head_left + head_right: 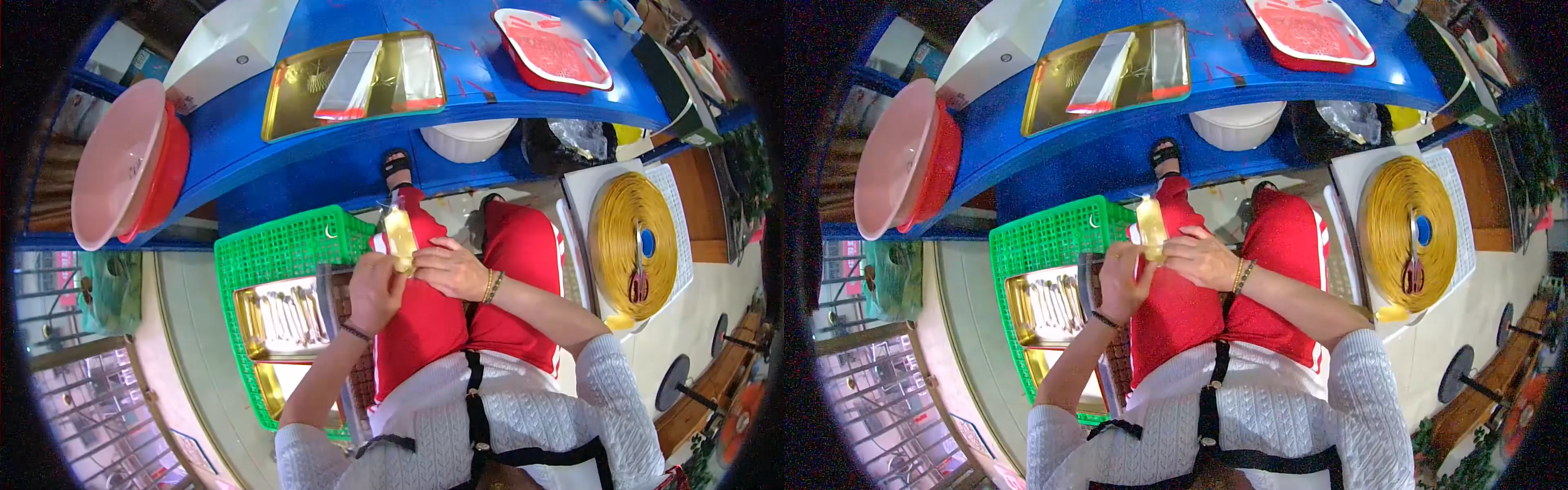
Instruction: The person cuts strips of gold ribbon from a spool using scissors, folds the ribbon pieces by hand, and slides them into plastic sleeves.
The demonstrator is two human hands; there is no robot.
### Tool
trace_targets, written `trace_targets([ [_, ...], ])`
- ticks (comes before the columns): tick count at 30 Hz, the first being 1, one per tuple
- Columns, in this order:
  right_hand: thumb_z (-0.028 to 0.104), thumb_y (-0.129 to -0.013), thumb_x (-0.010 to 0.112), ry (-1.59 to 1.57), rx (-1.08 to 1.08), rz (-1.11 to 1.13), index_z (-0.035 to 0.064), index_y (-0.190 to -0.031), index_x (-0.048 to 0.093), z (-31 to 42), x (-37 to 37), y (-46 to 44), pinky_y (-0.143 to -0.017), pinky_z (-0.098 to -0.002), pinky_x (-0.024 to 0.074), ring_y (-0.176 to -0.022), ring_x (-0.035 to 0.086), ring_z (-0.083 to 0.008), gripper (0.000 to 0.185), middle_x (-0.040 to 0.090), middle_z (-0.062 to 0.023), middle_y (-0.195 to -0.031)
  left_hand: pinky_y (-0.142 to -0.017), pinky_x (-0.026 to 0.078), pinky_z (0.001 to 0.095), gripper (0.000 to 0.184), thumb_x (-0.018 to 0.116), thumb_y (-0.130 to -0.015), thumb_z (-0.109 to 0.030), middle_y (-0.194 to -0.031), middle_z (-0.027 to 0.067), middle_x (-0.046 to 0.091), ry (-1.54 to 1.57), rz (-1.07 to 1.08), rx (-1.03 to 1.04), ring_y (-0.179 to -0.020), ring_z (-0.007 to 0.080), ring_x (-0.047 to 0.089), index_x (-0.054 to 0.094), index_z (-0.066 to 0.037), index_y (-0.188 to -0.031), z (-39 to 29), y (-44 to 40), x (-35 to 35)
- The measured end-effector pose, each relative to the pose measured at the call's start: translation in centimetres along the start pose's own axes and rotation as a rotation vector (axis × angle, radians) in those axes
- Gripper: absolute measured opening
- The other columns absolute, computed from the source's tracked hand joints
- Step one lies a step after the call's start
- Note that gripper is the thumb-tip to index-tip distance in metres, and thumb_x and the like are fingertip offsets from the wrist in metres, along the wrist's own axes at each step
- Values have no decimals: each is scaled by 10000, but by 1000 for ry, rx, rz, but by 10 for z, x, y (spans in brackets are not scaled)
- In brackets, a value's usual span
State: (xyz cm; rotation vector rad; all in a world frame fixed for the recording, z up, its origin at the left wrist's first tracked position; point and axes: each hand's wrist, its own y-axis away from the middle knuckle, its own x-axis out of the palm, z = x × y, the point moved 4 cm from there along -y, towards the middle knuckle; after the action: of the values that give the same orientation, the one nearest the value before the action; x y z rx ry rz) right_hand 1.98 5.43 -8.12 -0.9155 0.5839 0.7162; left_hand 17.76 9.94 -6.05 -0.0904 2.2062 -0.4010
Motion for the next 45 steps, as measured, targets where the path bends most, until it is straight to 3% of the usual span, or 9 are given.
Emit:
trace_targets([
  [2,61,-719,605,-17,-10,17,70,-893,598,-2,-1,1,-913,-401,380,-1034,539,-232,174,585,-77,-1011,-786,463,366,243,571,-712,-30,-1016,152,568,68,130,174,-913,314,547,578,-8,-954,-1,5,7],
  [8,72,-733,632,-192,262,-161,67,-801,613,1,-3,13,-816,-369,419,-945,556,-245,71,587,-77,-948,-848,448,393,346,591,-664,30,-1073,116,569,154,186,171,-951,323,547,580,-11,-1008,-7,16,-5],
  [14,74,-711,670,-258,439,-297,56,-748,625,5,-2,16,-761,-351,421,-826,554,-248,61,590,-72,-880,-860,444,369,184,641,-696,19,-1033,119,595,197,-75,-31,-980,279,551,618,-37,-870,-8,33,13],
  [17,86,-722,667,-275,524,-300,50,-745,632,3,3,21,-760,-346,416,-796,556,-247,55,603,-80,-834,-829,445,333,91,647,-719,8,-969,116,604,403,-215,-281,-950,244,558,616,-32,-794,1,41,24],
  [23,115,-737,658,-357,781,-281,35,-688,631,-3,9,23,-669,-342,440,-684,579,-254,98,606,-94,-705,-777,446,300,28,636,-726,-9,-862,103,591,405,-217,-544,-866,221,559,617,-19,-709,18,46,27],
  [29,116,-737,666,-304,763,-298,20,-682,633,-1,7,24,-646,-333,457,-681,596,-245,115,623,-103,-711,-826,424,350,145,712,-665,-50,-966,131,552,444,-309,-386,-939,263,529,604,-55,-762,-15,37,6],
  [30,116,-738,667,-319,774,-306,19,-683,635,-1,8,25,-649,-330,458,-682,599,-242,116,626,-104,-714,-841,409,361,227,753,-632,-76,-991,138,527,386,-248,-366,-967,279,509,603,-77,-803,-20,34,4],
  [33,119,-741,669,-338,786,-313,16,-687,640,-2,10,25,-647,-324,460,-683,604,-235,119,632,-105,-720,-825,406,348,203,753,-625,-64,-951,123,534,245,-169,-314,-945,261,507,592,-50,-747,-17,30,14],
  [45,93,-737,667,-414,869,-401,7,-623,583,-1,19,34,-583,-308,430,-614,560,-201,166,588,-84,-642,-746,424,327,142,748,-640,-83,-855,101,577,301,-145,-448,-833,227,539,614,-38,-634,9,27,29],
])
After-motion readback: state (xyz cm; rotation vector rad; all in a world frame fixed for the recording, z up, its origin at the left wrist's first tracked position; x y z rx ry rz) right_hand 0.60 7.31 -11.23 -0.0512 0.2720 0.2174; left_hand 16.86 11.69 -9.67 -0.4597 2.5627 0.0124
